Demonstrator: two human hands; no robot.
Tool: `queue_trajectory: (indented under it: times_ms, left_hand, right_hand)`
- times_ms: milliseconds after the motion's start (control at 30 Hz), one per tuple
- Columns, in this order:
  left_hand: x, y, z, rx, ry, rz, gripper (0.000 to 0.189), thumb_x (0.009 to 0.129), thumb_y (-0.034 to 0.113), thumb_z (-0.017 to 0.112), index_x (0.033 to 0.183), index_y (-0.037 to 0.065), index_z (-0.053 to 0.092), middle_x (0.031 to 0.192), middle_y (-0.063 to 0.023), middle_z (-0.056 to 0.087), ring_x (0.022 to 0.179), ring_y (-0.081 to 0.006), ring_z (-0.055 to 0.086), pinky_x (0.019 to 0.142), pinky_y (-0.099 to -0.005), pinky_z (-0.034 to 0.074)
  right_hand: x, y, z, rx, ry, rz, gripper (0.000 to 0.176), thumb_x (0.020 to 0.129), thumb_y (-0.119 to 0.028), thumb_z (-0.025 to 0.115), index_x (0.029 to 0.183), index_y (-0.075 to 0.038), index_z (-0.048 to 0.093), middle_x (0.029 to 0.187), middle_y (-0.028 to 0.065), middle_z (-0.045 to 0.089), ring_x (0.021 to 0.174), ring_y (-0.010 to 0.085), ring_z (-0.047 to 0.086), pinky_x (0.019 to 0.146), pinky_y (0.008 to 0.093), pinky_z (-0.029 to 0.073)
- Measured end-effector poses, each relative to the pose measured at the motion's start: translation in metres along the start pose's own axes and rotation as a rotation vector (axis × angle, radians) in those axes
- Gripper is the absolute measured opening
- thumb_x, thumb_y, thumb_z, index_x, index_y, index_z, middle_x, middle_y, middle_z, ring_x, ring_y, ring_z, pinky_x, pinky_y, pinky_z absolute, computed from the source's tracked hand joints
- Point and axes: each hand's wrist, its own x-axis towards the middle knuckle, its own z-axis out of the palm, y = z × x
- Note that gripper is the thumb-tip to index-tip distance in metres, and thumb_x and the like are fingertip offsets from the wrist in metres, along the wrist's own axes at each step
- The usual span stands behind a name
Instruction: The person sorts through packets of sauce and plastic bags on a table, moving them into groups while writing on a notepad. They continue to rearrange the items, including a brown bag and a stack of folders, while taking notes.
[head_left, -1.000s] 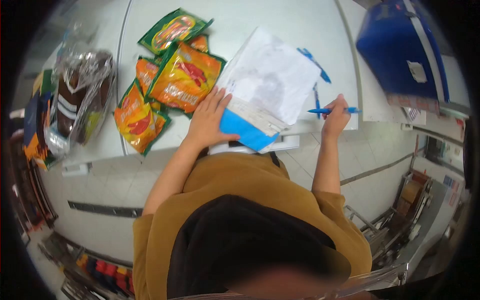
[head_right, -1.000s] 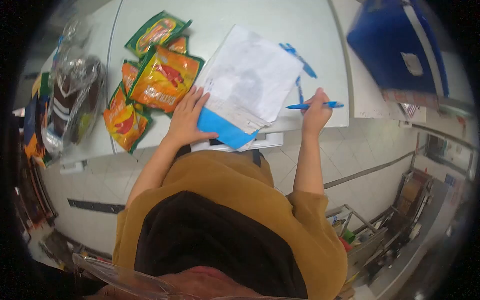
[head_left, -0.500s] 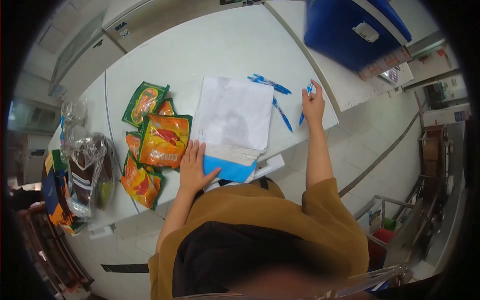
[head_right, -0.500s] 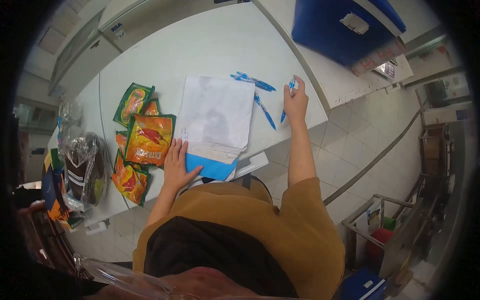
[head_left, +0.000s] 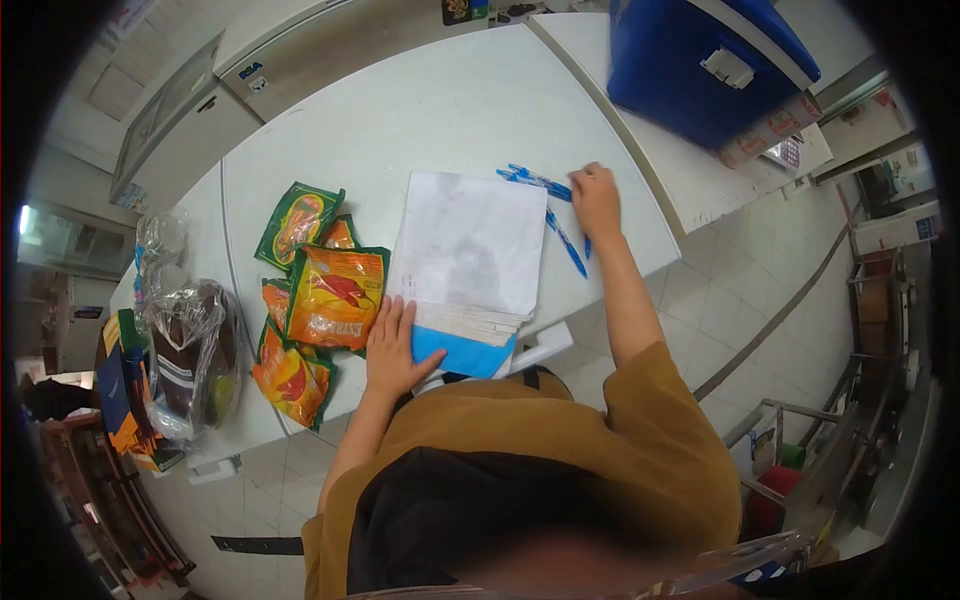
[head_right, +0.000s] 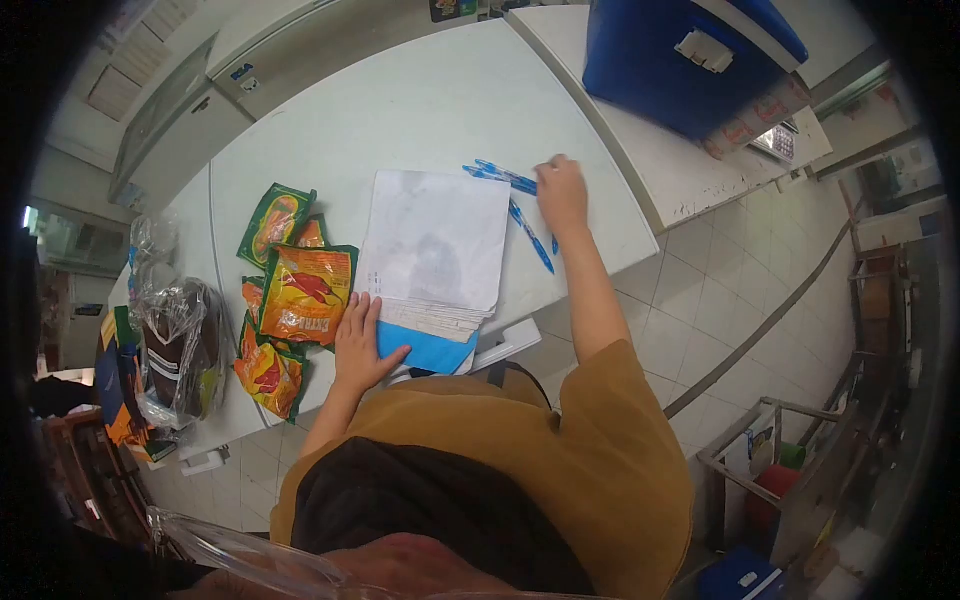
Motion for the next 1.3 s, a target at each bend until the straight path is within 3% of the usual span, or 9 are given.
queue_trajectory:
  times_ms: [33,167,267,367,467,600,967,1200,1300]
  left_hand:
    - [0.000,0.000,0.001,0.001,0.002,0.001,0.091,0.074,0.054,0.071,0.143,0.003,0.039,0.146,-0.0229,0.038,0.138,-0.0414,0.032,0.109,-0.0504,0.029]
    - [0.000,0.001,-0.002,-0.005,-0.002,-0.005,0.090,0.074,0.053,0.071,0.143,0.003,0.040,0.146,-0.0222,0.039,0.138,-0.0408,0.032,0.109,-0.0500,0.029]
    - [-0.001,-0.002,0.001,-0.004,0.016,0.009,0.090,0.074,0.054,0.071,0.143,0.004,0.040,0.146,-0.0213,0.039,0.139,-0.0400,0.032,0.109,-0.0494,0.030]
    - [-0.001,0.000,-0.001,-0.014,0.018,-0.014,0.088,0.075,0.057,0.069,0.141,0.005,0.042,0.146,-0.0196,0.040,0.139,-0.0380,0.032,0.109,-0.0487,0.031]
    - [-0.001,0.000,-0.003,-0.028,0.024,-0.024,0.087,0.075,0.057,0.069,0.141,0.005,0.043,0.146,-0.0193,0.040,0.139,-0.0374,0.033,0.109,-0.0485,0.032]
    - [-0.001,0.000,-0.003,-0.045,0.040,-0.038,0.086,0.076,0.057,0.068,0.141,0.007,0.043,0.147,-0.0178,0.040,0.140,-0.0342,0.033,0.109,-0.0474,0.032]
    - [-0.003,-0.002,0.000,-0.080,0.064,-0.036,0.085,0.077,0.057,0.068,0.141,0.008,0.043,0.147,-0.0157,0.040,0.140,-0.0336,0.033,0.110,-0.0460,0.031]
    - [-0.005,-0.005,0.003,-0.074,0.084,-0.030,0.085,0.077,0.059,0.065,0.142,0.008,0.043,0.148,-0.0147,0.040,0.140,-0.0322,0.033,0.111,-0.0431,0.031]
    - [-0.004,-0.007,0.004,-0.063,0.086,-0.030,0.084,0.078,0.059,0.065,0.142,0.008,0.043,0.148,-0.0146,0.040,0.140,-0.0318,0.033,0.111,-0.0427,0.031]
  right_hand:
    - [0.003,-0.005,0.001,0.077,-0.050,-0.107,0.016,0.085,-0.011,0.061,0.096,-0.007,0.071,0.096,0.0150,0.061,0.098,0.0309,0.057,0.083,0.0390,0.050]
    - [0.011,-0.018,0.019,0.062,-0.207,-0.102,0.013,0.081,-0.007,0.063,0.090,-0.002,0.070,0.091,0.0158,0.062,0.094,0.0341,0.057,0.084,0.0399,0.048]
    - [0.020,-0.013,0.022,-0.111,-0.210,-0.103,0.010,0.083,-0.007,0.063,0.087,0.001,0.069,0.090,0.0144,0.064,0.085,0.0283,0.061,0.076,0.0377,0.050]
    - [0.015,-0.041,-0.024,0.398,-0.185,0.164,0.028,0.081,-0.004,0.065,0.107,0.001,0.060,0.089,0.0170,0.065,0.077,0.0259,0.064,0.068,0.0364,0.053]
    - [-0.007,-0.074,-0.053,1.109,-0.241,0.289,0.072,0.080,0.004,0.064,0.142,-0.006,0.029,0.086,0.0172,0.065,0.067,0.0216,0.064,0.059,0.0317,0.054]
    - [-0.020,-0.116,-0.087,1.155,-0.318,0.318,0.113,0.081,0.009,0.062,0.146,-0.019,-0.026,0.084,0.0194,0.064,0.062,0.0215,0.064,0.053,0.0305,0.055]
    - [-0.058,-0.151,-0.060,1.163,-0.417,0.177,0.089,0.084,0.005,0.066,0.145,-0.008,0.003,0.090,0.0158,0.064,0.068,0.0180,0.064,0.059,0.0291,0.054]
    - [-0.135,-0.159,0.007,0.659,-0.277,-0.660,0.073,0.082,0.006,0.068,0.136,-0.006,0.022,0.092,0.0175,0.066,0.073,0.0297,0.067,0.063,0.0333,0.055]
    - [-0.157,-0.162,0.011,0.908,-0.167,-0.674,0.064,0.080,0.010,0.068,0.128,-0.009,0.031,0.091,0.0200,0.066,0.073,0.0336,0.067,0.061,0.0352,0.054]
